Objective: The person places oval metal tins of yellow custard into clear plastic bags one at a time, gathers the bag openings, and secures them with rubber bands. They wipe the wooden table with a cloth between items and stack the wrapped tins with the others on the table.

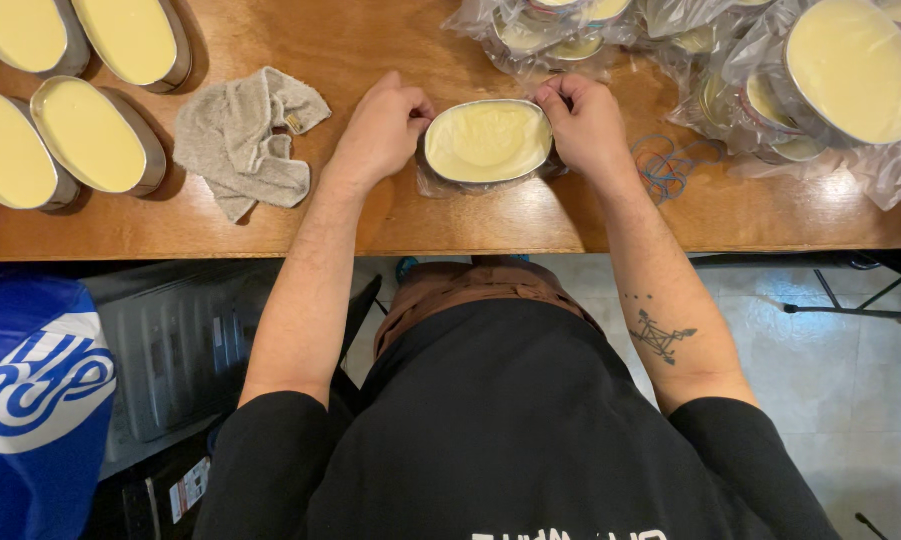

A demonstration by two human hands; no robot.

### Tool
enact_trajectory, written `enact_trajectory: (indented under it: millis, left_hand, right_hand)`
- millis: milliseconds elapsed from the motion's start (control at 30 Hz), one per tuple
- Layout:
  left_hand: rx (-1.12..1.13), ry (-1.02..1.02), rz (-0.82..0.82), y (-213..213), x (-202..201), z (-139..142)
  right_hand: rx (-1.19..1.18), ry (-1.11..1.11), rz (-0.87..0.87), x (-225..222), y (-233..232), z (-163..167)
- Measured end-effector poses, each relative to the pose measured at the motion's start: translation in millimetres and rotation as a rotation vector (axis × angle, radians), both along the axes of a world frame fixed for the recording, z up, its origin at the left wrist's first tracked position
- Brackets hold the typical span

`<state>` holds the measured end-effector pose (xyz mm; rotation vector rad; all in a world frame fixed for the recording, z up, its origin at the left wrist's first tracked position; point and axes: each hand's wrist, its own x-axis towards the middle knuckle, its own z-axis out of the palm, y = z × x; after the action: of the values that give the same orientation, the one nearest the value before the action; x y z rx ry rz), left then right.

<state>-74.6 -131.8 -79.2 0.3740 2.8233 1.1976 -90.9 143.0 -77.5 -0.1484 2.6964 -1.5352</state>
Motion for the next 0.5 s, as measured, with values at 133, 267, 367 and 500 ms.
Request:
enact_trajectory:
  millis: [133, 267, 367, 500]
  left_hand:
    - [-0.029, 0.113, -0.012, 1, 2, -5]
    - [0.019, 0.09, 0.013, 0, 5, -1]
    - [0.058, -0.004, 0.062, 1, 7, 6]
    - [0.078, -0.106, 0.134, 2, 10, 13]
  right_hand:
    - [-0.034, -0.026, 0.004, 2, -2, 5]
    - [-0.047, 0.023, -0.006, 5, -2, 4]
    - [-0.113, 0.038, -0.034, 6, -1, -1]
    - [-0.104, 0.056, -0.073, 7, 1, -6]
